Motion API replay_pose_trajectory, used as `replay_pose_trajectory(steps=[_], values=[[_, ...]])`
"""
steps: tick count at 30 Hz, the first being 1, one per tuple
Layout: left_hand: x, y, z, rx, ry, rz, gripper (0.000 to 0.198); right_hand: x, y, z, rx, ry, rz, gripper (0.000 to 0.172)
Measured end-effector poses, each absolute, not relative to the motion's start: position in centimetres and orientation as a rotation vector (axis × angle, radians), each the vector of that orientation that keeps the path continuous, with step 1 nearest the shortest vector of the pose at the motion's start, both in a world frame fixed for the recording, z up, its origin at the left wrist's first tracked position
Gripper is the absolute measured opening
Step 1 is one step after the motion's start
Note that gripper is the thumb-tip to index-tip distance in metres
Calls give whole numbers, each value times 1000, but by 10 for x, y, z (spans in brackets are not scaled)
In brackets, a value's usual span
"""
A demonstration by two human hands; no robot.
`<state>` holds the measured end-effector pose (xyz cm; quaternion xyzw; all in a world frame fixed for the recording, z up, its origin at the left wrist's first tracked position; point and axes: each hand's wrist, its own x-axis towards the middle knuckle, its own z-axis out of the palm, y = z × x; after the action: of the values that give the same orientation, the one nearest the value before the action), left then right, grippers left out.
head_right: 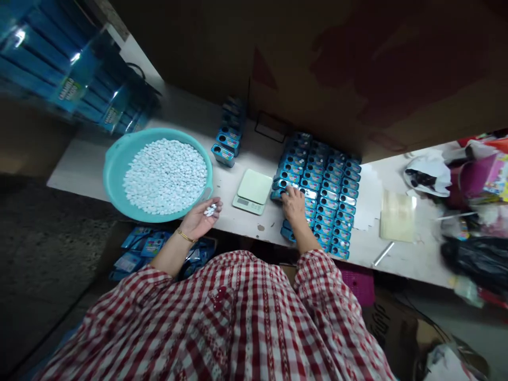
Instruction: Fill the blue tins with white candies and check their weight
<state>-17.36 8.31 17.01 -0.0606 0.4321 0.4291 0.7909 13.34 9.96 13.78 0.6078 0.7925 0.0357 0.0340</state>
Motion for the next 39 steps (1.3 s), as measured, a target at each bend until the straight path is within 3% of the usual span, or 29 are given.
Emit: replay_pose_trajectory(steps=[11, 17, 25, 39], values=[[-165, 68, 161, -255, 880, 910, 33, 28, 111, 156, 1596, 2704, -141, 26], [-165, 55, 150, -317, 876, 894, 39, -27, 54, 150, 1339, 2868, -527, 33], [-162, 33, 134, -409, 944, 852, 33, -32, 45, 149, 1151, 2765, -782, 25], [-142, 40, 131, -398, 958, 785, 30, -19, 46, 139, 1364, 2596, -924, 23]])
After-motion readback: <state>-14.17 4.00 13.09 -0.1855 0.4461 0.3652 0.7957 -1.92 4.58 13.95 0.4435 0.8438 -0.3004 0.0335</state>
